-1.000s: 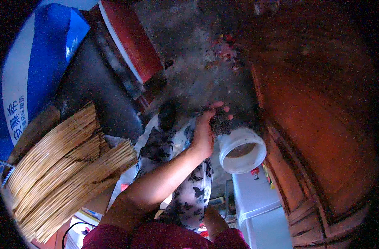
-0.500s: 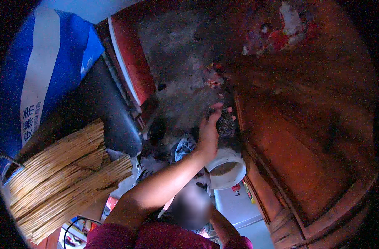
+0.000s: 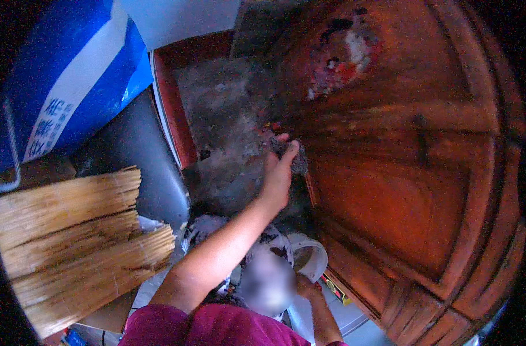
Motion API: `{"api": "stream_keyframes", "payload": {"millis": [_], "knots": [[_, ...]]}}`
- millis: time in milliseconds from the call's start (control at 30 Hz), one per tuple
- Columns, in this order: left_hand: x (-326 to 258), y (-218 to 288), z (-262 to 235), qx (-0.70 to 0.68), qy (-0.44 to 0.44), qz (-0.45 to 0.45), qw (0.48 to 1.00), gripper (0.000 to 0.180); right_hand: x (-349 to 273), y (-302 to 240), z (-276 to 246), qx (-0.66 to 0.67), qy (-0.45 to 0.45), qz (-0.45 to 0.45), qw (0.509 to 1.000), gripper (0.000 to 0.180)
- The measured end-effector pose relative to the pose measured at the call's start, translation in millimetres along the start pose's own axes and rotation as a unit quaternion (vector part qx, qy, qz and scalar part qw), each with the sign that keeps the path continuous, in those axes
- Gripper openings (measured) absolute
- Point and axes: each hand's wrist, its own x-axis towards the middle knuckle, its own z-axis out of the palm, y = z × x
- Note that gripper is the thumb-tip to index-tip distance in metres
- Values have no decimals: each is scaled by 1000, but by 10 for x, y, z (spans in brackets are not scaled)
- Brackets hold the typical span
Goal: The person scrubs a wooden cabinet door with a steel wool pad, focusing on a damaged area. They briefly move a plastic bag and a shopping bag to access the surface, then continue scrubbing the same spot.
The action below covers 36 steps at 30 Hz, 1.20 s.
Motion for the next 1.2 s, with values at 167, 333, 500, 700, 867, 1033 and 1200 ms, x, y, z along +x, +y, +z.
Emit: {"api": "stream_keyframes", "payload": {"millis": [167,333,500,700,867,1033,1200], "knots": [[-356,167,-28,148,-201,71,966,46,-704,-603,-655,16,455,-293,841,51],[-900,-3,65,260,-356,146,886,63,-1308,-1341,-1131,-107,625,-343,693,87],[-1341,215,176,160,-393,120,897,68,-1084,-1575,-1296,29,637,-474,607,72],[-1130,1000,70,182,-216,191,940,25,-861,-2479,-1136,137,627,-543,542,74],[-158,1304,166,241,-13,370,897,29,-633,-2988,-1052,341,552,-570,504,51],[567,1317,343,393,-29,415,820,27,-527,-3131,-992,351,527,-605,482,32],[919,810,641,665,-14,179,725,36,-459,-2978,-1063,389,510,-574,509,23]]}}
